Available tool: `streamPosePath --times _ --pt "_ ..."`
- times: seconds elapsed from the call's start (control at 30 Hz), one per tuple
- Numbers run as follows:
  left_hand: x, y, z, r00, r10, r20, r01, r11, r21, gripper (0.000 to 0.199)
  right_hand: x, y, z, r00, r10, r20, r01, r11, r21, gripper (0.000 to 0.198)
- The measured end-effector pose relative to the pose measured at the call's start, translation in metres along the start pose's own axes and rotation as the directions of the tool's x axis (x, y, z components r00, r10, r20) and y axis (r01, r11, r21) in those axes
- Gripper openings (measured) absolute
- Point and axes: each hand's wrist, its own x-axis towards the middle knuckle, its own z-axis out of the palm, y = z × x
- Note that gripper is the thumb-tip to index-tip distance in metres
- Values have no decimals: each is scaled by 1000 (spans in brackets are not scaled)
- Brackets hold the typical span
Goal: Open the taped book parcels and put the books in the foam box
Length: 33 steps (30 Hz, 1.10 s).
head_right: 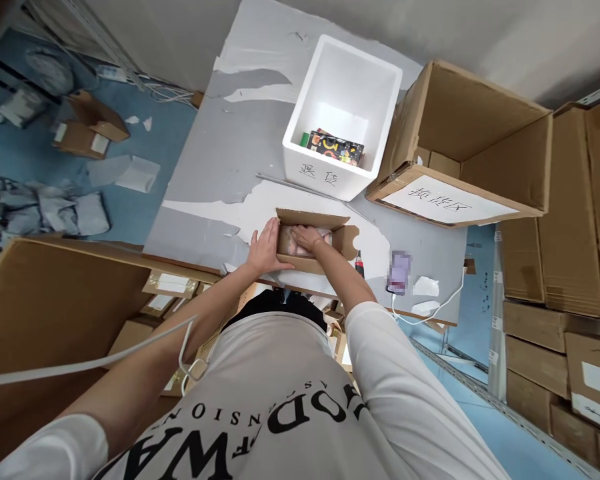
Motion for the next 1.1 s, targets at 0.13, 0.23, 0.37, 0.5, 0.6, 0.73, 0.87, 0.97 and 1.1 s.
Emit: streamPosePath --times 0.13,0.23,0.37,0.5,0.6,0.73,0.87,0.97,1.1 --pt "2 -1 -1 1000 -8 17 9 1000 -16 131 13 7 9 959 -281 36 283 954 -102 51" --pt "3 1 -3 999 -30 24 30 999 -23 128 17 10 14 956 -285 68 291 949 -123 46" --pt "5 7 -4 998 -57 24 58 998 -31 129 12 1 6 985 -146 96 153 985 -75 38" --pt "6 11 -5 998 -57 14 58 998 -40 128 -7 -12 -27 997 59 54 -54 995 -87 29" --pt "7 10 -10 999 -38 22 40 997 -59 132 -44 -8 -61 979 193 -70 -193 981 -2 30" --pt "3 3 -28 999 -14 50 22 986 -163 139 -116 8 -103 856 447 -259 -391 889 240 26" --pt "-3 4 -63 988 105 -112 -144 889 -434 117 -179 14 -131 751 547 -370 -338 800 497 25" --pt "-8 21 -94 955 231 -189 -294 627 -722 108 -203 7 -142 784 479 -395 -159 770 618 26" --pt "-27 54 -114 934 357 -22 -159 359 -920 84 -204 -8 -140 808 397 -436 43 698 715 29"
